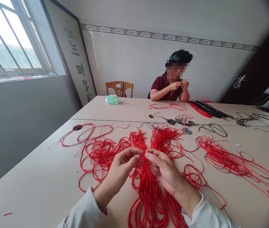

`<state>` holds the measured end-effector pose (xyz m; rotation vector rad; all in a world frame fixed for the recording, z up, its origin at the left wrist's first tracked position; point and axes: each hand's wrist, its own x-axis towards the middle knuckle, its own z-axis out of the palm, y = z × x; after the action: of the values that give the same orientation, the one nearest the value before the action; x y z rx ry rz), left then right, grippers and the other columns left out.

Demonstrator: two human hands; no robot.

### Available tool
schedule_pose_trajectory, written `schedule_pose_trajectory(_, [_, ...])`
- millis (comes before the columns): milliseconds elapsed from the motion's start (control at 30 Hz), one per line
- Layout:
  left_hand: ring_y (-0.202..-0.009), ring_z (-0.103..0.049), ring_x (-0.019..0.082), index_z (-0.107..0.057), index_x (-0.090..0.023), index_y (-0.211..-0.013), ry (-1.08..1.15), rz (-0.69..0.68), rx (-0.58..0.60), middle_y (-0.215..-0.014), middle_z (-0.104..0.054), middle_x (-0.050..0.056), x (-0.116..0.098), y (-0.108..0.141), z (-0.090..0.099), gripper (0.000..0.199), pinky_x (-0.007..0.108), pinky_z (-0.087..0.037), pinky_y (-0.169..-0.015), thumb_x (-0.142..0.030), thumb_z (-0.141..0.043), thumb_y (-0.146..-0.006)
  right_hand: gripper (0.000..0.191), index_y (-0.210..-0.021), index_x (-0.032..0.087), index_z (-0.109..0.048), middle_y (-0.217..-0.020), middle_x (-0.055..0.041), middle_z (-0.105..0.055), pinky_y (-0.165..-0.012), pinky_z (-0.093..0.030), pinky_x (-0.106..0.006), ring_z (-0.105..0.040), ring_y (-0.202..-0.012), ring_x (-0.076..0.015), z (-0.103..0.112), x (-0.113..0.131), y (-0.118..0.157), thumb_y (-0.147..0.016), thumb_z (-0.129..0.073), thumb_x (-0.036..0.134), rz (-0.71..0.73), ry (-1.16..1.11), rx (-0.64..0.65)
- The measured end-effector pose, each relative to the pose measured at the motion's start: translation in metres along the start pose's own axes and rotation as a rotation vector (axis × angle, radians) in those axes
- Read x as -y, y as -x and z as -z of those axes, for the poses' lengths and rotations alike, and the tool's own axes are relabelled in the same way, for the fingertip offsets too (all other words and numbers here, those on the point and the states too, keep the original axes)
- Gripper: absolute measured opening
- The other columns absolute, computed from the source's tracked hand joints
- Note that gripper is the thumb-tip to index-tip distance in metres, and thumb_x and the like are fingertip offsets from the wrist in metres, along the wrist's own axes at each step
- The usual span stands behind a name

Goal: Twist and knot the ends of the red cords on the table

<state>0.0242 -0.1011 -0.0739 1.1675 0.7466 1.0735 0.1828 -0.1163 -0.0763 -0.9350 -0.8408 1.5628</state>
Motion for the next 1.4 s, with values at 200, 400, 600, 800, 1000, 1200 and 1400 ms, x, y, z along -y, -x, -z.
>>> schedule_pose_trajectory(200, [-0.096,-0.063,0.019,-0.069,-0.020,-0.104,0.030,-0.078,-0.011,-0.102,-0.069,0.007,0.0072,-0.0025,0.0021,0.026,0.030,-0.052,-0.083,-0.027,-0.073,-0.079,0.024,-0.080,0.015,-0.064,-0.050,0.0118,-0.025,-0.041,-0.010,-0.020,-0.013,-0.045,-0.0038,0.0004,0.0007,-0.0006,-0.071,-0.079,0.032,0.030,-0.045,-0.012])
schedule_pose_trajectory(400, [-0.088,-0.065,0.017,-0.074,-0.020,-0.088,-0.020,-0.189,0.008,-0.092,-0.072,0.004,0.0072,-0.0024,0.0009,0.014,0.027,-0.052,-0.082,-0.024,-0.078,-0.074,0.025,-0.081,0.015,-0.065,-0.050,0.0116,-0.026,-0.041,-0.010,-0.019,-0.013,-0.045,-0.0036,-0.0010,-0.0007,0.0009,-0.070,-0.079,0.032,0.016,-0.064,0.001])
schedule_pose_trajectory(600, [-0.080,-0.067,0.017,-0.075,-0.018,-0.079,-0.020,-0.099,-0.064,-0.082,-0.075,0.005,0.0031,-0.0027,0.0007,0.010,0.028,-0.053,-0.079,-0.027,-0.077,-0.074,0.022,-0.079,0.014,-0.066,-0.051,0.0106,-0.029,-0.041,-0.011,-0.019,-0.015,-0.045,-0.0034,-0.0040,0.0000,0.0034,-0.071,-0.079,0.030,0.018,-0.059,0.000])
schedule_pose_trajectory(800, [-0.071,-0.065,0.015,-0.075,-0.019,-0.082,-0.172,-0.141,-0.065,-0.079,-0.075,0.003,0.0066,-0.0015,0.0024,0.011,0.024,-0.052,-0.067,-0.024,-0.078,-0.073,0.022,-0.081,0.015,-0.066,-0.051,0.0111,-0.026,-0.041,-0.011,-0.019,-0.014,-0.045,-0.0035,-0.0011,-0.0002,0.0018,-0.071,-0.079,0.029,0.017,-0.071,-0.004])
schedule_pose_trajectory(1000, [-0.075,-0.066,0.017,-0.074,-0.019,-0.085,-0.276,-0.208,-0.074,-0.082,-0.075,0.005,0.0066,-0.0004,0.0017,0.011,0.027,-0.053,-0.069,-0.027,-0.072,-0.079,0.023,-0.081,0.015,-0.066,-0.053,0.0100,-0.030,-0.042,-0.013,-0.020,-0.017,-0.046,-0.0040,-0.0021,-0.0010,0.0027,-0.071,-0.079,0.032,0.046,-0.017,-0.032])
schedule_pose_trajectory(1200, [-0.077,-0.066,0.017,-0.072,-0.018,-0.082,-0.191,-0.223,-0.087,-0.081,-0.073,0.004,0.0029,-0.0004,-0.0010,0.010,0.027,-0.054,-0.073,-0.028,-0.073,-0.079,0.023,-0.081,0.015,-0.066,-0.053,0.0096,-0.031,-0.041,-0.012,-0.021,-0.017,-0.046,-0.0045,-0.0025,-0.0036,0.0030,-0.073,-0.077,0.034,0.066,0.032,-0.027])
schedule_pose_trajectory(1400, [-0.077,-0.063,0.014,-0.065,-0.016,-0.078,-0.035,-0.111,-0.125,-0.088,-0.070,0.005,0.0023,0.0012,0.0000,0.016,0.025,-0.053,-0.073,-0.030,-0.073,-0.079,0.024,-0.084,0.016,-0.069,-0.056,0.0065,-0.043,-0.044,-0.021,-0.021,-0.028,-0.048,-0.0059,-0.0064,-0.0025,0.0032,-0.072,-0.078,0.035,0.100,0.116,-0.021])
